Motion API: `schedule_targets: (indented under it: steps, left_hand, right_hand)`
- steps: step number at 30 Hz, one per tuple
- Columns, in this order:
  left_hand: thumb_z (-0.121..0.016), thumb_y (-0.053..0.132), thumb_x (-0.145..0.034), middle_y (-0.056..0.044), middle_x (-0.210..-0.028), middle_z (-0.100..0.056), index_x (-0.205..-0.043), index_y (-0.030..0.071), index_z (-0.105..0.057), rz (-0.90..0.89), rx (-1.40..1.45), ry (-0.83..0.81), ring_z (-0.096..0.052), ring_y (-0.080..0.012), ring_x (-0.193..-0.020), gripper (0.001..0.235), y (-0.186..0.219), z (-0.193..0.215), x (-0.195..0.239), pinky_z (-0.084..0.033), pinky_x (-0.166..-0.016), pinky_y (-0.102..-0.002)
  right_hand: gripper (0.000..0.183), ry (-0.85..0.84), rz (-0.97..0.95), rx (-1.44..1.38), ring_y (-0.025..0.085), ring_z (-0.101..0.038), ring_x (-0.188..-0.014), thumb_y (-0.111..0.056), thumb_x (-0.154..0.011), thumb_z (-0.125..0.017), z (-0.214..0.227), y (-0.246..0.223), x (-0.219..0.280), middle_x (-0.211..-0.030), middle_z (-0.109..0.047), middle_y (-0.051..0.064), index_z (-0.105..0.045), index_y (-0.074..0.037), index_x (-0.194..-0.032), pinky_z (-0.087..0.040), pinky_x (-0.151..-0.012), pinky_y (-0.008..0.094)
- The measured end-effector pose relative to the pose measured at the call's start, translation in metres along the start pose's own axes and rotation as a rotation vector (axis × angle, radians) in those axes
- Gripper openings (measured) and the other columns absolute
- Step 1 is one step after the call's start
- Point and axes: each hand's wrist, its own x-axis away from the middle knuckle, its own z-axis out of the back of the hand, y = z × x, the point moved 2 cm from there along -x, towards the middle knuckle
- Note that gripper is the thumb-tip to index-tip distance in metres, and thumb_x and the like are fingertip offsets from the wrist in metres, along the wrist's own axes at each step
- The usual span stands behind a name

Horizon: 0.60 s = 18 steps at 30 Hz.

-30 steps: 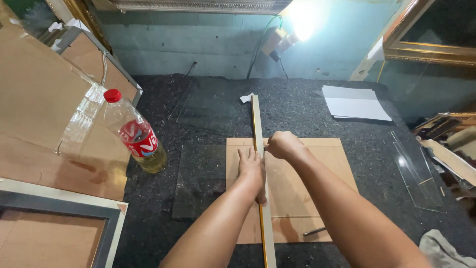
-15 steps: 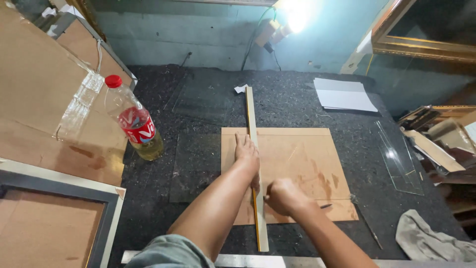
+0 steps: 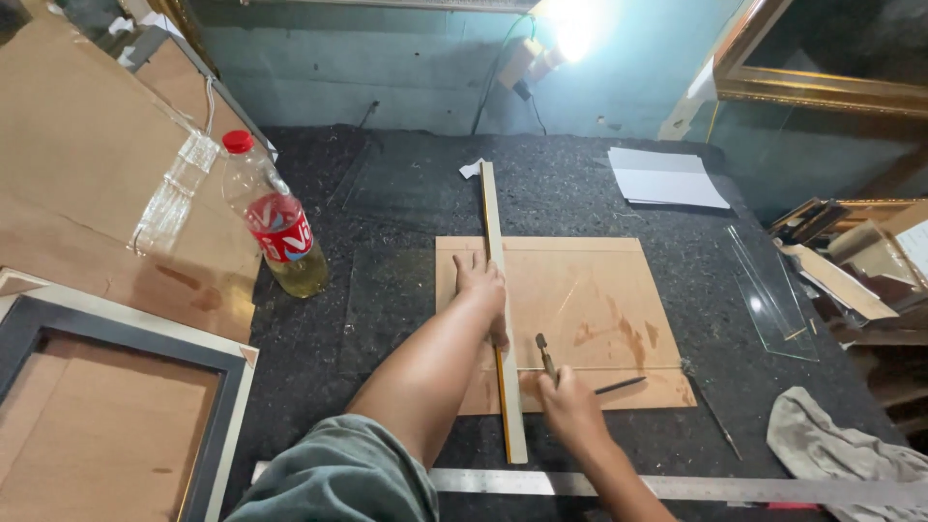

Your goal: Measuring and cutting a sheet of glass using a ruler, marking pen, and glass cutter for a picture frame.

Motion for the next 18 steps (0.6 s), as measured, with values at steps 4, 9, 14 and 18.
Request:
schedule_targets:
  steps: [4, 9, 14, 18]
  left_hand:
    - [-0.076, 0.061, -0.049, -0.006, -0.13, -0.032, -0.131, 0.011, -0.03, 0.036, 0.17, 0.165, -0.026, -0.0277, -0.119, 0.106, -0.002, -0.021, 0.009, -0.029, -0.092, -0.054]
    - [-0.052, 0.032, -0.071, -0.01, -0.117, -0.045, -0.11, 0.011, -0.047, 0.162, 0.892, 0.372, -0.038, -0.0331, -0.111, 0.045, -0.009, -0.041, 0.036, -0.036, -0.088, -0.047]
    - [-0.053, 0.034, -0.076, -0.007, -0.112, -0.05, -0.11, 0.013, -0.051, 0.211, 0.967, 0.607, -0.041, -0.0293, -0.107, 0.04, 0.0, -0.072, 0.035, -0.039, -0.084, -0.042]
    - [-0.064, 0.022, -0.07, -0.006, -0.111, -0.05, -0.112, 0.014, -0.049, 0.127, 0.706, 0.856, -0.041, -0.0278, -0.109, 0.045, 0.008, -0.071, 0.047, -0.042, -0.08, -0.046]
  right_hand:
    - [0.054, 0.012, -0.012, 0.048, 0.03, -0.06, -0.088, -0.056, -0.067, -0.058, -0.022, -0.007, 0.025, -0.091, -0.065, 0.008, -0.046, -0.012, -0.096, -0.044, -0.071, 0.039]
    - [0.037, 0.222, 0.036, -0.102, 0.025, -0.061, -0.069, -0.027, -0.059, -0.07, -0.017, -0.01, 0.041, -0.074, -0.061, 0.002, -0.043, -0.014, -0.081, -0.044, -0.059, 0.036]
    - [0.037, 0.321, 0.021, 0.0, 0.028, -0.062, -0.073, -0.033, -0.054, -0.069, 0.01, 0.027, 0.027, -0.074, -0.065, 0.005, -0.049, -0.015, -0.08, -0.046, -0.065, 0.037]
    - [0.04, 0.381, 0.246, 0.124, 0.024, -0.065, -0.068, -0.027, -0.055, -0.075, 0.037, 0.09, 0.003, -0.078, -0.066, 0.0, -0.049, -0.016, -0.083, -0.046, -0.06, 0.036]
